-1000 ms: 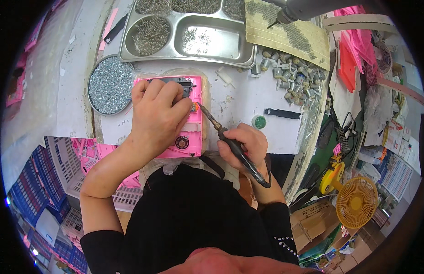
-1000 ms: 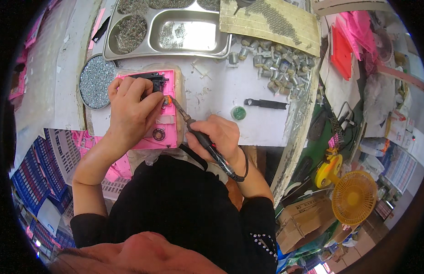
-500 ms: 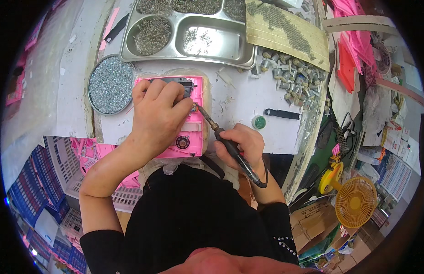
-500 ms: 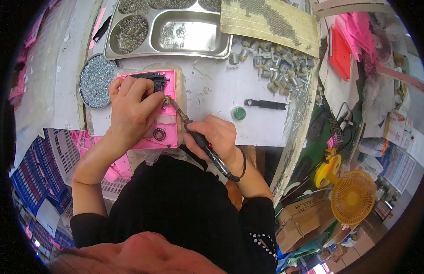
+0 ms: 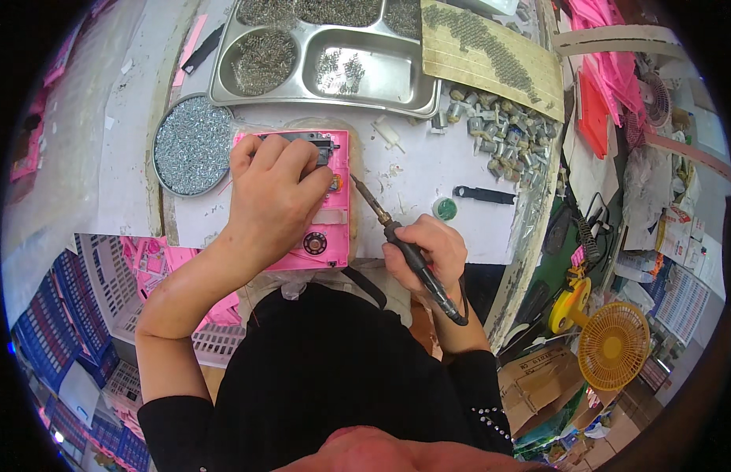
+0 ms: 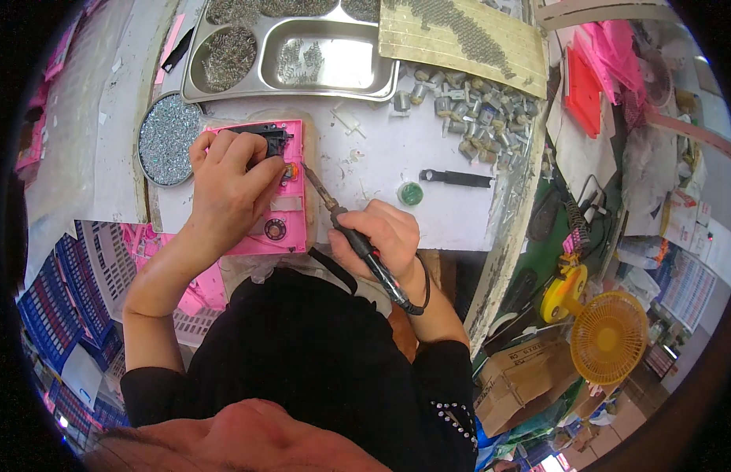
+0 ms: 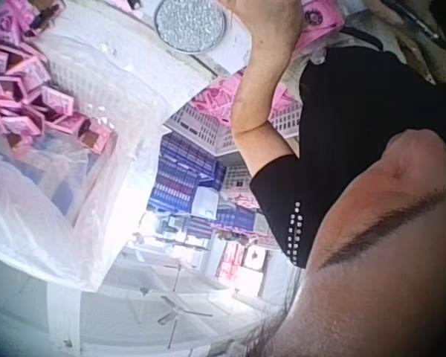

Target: Assembling a pink electronic toy by soldering wires and securing internal components with an electric screwdriver.

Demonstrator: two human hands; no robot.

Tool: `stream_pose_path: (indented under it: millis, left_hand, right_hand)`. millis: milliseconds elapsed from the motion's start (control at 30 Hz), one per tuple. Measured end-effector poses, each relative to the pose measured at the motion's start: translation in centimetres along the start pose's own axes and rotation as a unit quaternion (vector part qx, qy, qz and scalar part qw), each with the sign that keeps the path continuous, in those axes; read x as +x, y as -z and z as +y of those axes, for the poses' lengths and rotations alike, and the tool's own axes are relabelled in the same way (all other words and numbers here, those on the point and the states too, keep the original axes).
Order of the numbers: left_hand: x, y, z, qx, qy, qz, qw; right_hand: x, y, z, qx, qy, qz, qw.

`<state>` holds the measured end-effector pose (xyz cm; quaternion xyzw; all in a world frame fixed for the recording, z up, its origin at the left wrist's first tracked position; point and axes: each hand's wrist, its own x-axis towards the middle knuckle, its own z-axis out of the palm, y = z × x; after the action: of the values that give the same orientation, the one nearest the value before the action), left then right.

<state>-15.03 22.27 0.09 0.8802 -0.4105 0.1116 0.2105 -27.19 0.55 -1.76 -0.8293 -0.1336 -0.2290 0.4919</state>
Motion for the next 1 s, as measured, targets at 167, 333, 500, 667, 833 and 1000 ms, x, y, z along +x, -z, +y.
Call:
stream_pose_path:
  millis: [167,333,500,667,833,1000]
  left_hand:
    - [-0.2,0.2,-0.2,0.000,-0.003,-0.021,1.000]
    - [0.0,0.2,-0.1,0.010,-0.008,-0.012,1.000]
    - [0.0,1.3,-0.8,-0.039,-0.012,0.001,0.999]
    - [-2.5,4.9,-4.8,-0.019,0.069,-0.092,0.993]
    - [-4.3,4.9,-5.4,0.002,0.064,-0.121,0.991]
    - [-3.6,4.9,-5.3,0.027,0.050,-0.076,0.995]
  right_hand:
    - [0.0,-0.2,0.0,0.007,0.001,0.005,1.000]
    - [0.1,-0.2,0.0,0.002,0.006,0.008,1.000]
    - [0.1,0.3,0.0,-0.005,0.006,-0.003,1.000]
    - [-0.2,1.2,0.4,-0.020,-0.008,0.000,1.000]
    - [1.0,0.5,0.1,-0.015,0.009,-0.001,1.000]
    - [1.4,0.5,-0.3,-0.011,0.018,0.002,1.000]
